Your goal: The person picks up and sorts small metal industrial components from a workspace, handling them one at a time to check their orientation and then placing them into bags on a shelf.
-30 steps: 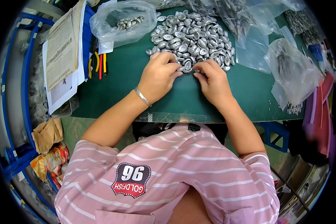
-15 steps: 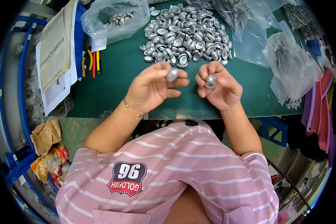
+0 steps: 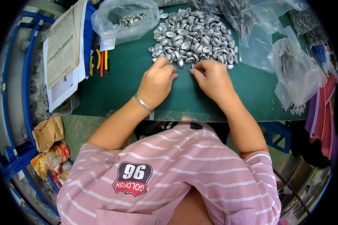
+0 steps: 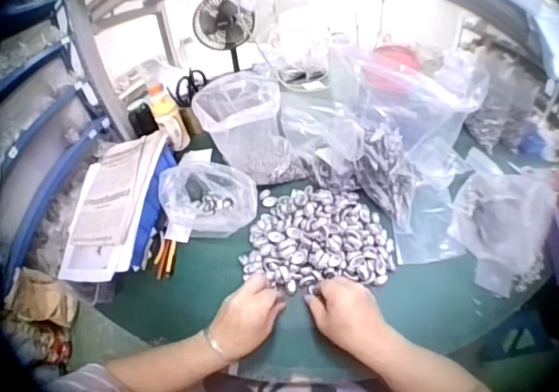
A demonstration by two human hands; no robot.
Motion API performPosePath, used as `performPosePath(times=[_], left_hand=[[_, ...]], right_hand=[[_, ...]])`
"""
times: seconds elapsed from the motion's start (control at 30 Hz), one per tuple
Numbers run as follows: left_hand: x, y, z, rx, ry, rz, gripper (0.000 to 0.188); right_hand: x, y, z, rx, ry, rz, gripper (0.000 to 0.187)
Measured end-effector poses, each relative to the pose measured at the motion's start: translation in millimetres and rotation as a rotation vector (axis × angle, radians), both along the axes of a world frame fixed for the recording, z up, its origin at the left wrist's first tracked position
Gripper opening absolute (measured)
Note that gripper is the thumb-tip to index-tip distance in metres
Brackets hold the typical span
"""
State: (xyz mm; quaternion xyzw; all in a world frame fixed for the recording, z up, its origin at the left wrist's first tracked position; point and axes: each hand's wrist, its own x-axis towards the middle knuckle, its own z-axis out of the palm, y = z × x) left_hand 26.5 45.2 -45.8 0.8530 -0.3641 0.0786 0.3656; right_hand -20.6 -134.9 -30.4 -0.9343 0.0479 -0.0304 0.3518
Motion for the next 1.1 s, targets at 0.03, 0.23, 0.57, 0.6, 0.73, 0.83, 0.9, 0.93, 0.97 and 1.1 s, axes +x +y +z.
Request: performPosePath(times=[0.03,0.23,0.57,0.6,0.73,0.83,0.9,0.93,0.97,1.1], left_hand=[[-1,2,0,-0.020,0.065,0.006,0.014],[-9,4,0,-0.451,1.036,0.087,0.012],[-3,18,3,-1.106,2.016,-0.333,0.022],[-4,18,3,-1.127,2.012,-0.374,0.021],[1,16,32,-1.073,1.857,-0.039,0.017],[15,20,20,-0.663,1.270,0.019,0.014],[22,8,14,-0.332,0.605,0.136,0.012],[25,6,10,-0.199,0.341,0.118,0.012],[25,4,8,-0.157,0.278,0.120,0.013],[24,2,7,-0.062,0.124,0.086,0.017]], right_hand=[[-1,-2,3,0.075,0.024,-0.027,0.016],[-2,-2,15,-0.056,0.117,-0.008,0.015],[-14,-40,-4,1.506,0.236,0.001,0.014],[-17,-39,-3,1.674,0.209,-0.003,0.014],[-23,-41,7,1.802,0.164,-0.011,0.013],[-26,-37,3,0.906,0.184,-0.073,0.010],[-24,-23,-5,0.226,-0.139,0.157,0.010],[-26,-17,-8,0.030,-0.192,0.140,0.010],[-24,-15,-9,-0.005,-0.191,0.115,0.011],[-17,-16,0,0.648,0.199,-0.109,0.012]])
